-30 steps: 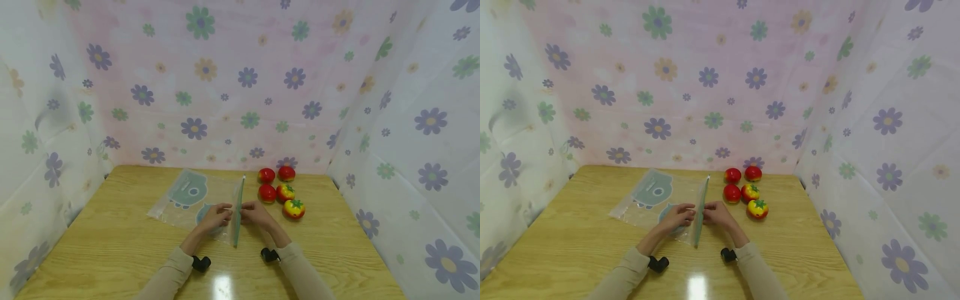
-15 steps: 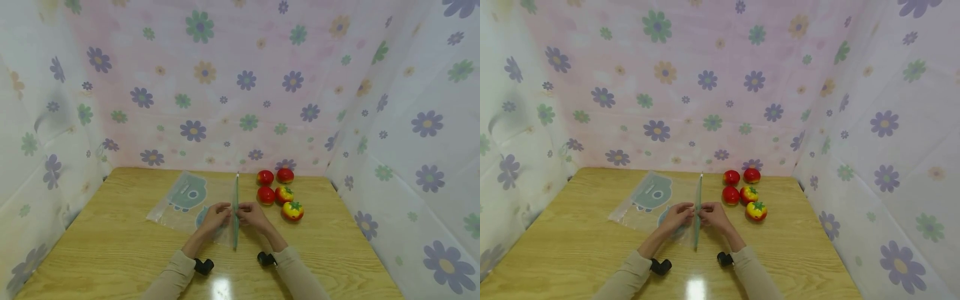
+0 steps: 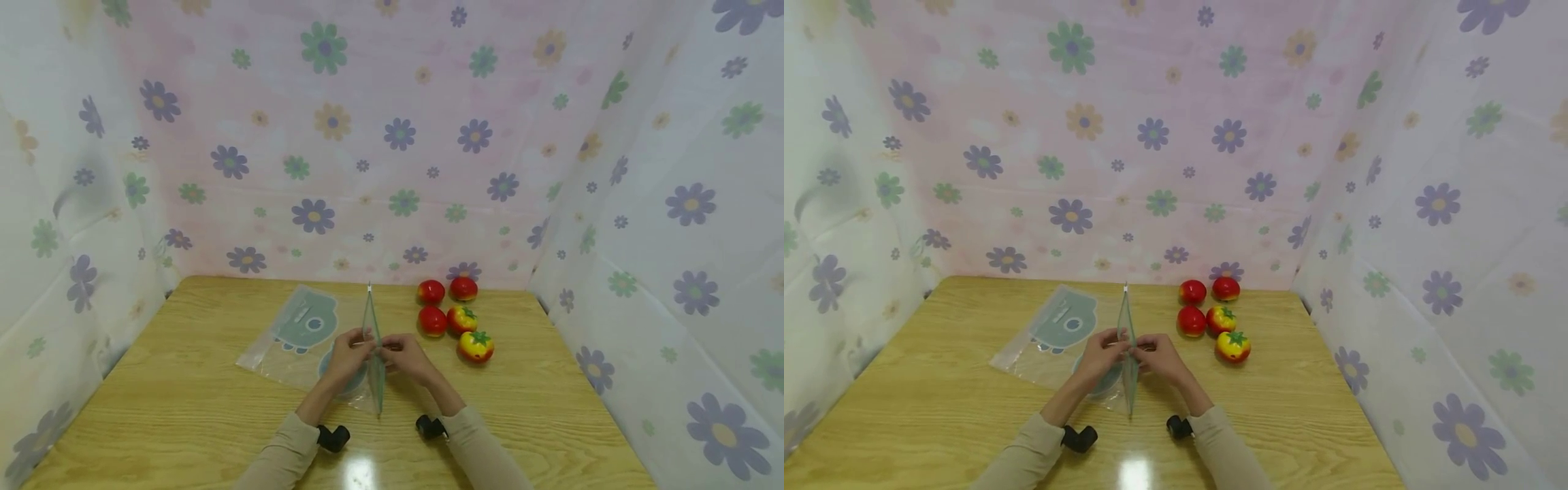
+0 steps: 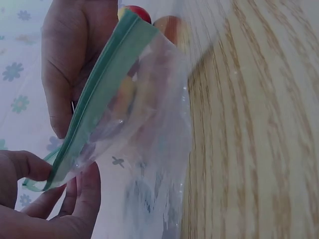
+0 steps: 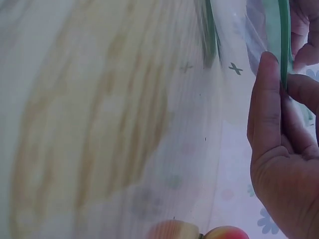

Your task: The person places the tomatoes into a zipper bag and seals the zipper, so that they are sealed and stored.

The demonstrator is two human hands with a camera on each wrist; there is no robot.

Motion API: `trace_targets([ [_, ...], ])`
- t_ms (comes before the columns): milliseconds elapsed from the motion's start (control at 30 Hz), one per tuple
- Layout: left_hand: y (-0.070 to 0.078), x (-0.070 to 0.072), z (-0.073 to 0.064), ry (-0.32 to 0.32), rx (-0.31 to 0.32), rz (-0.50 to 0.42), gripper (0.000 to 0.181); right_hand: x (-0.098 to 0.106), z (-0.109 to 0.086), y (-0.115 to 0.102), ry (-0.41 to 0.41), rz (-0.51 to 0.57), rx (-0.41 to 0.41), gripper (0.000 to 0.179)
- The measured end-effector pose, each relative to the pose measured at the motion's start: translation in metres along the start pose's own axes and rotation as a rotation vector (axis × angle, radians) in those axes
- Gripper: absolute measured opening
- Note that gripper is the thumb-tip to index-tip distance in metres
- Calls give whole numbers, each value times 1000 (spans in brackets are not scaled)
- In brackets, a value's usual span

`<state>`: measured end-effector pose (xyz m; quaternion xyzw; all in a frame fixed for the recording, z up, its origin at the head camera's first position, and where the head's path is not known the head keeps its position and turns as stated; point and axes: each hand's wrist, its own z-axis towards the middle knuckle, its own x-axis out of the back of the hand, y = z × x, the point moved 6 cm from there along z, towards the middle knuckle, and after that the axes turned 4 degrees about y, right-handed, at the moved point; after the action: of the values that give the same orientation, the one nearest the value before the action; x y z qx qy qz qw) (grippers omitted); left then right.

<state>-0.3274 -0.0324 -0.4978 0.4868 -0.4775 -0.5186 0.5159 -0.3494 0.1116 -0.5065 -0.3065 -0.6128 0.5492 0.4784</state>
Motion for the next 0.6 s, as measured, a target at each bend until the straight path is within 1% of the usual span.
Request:
trace_targets([
  [100, 3, 1, 0, 19, -14, -13, 35, -1, -1, -1, 12, 5, -1, 30],
  [200, 16, 2, -7, 29, -29, -34, 34, -1, -1, -2, 24, 22, 8, 36],
  [333, 14, 6, -6, 53, -42, -62, 32, 0, -1, -2, 39, 5, 21, 40],
  [433, 1, 9, 1, 77, -45, -69, 29, 1, 0, -2, 42, -16, 30, 40],
  [467, 2, 9, 1, 78, -51, -64, 28, 0, 0, -2, 41, -18, 31, 40],
  [600, 1, 11, 0, 77, -42, -52, 27, -2, 1, -4, 38, -7, 44, 36],
])
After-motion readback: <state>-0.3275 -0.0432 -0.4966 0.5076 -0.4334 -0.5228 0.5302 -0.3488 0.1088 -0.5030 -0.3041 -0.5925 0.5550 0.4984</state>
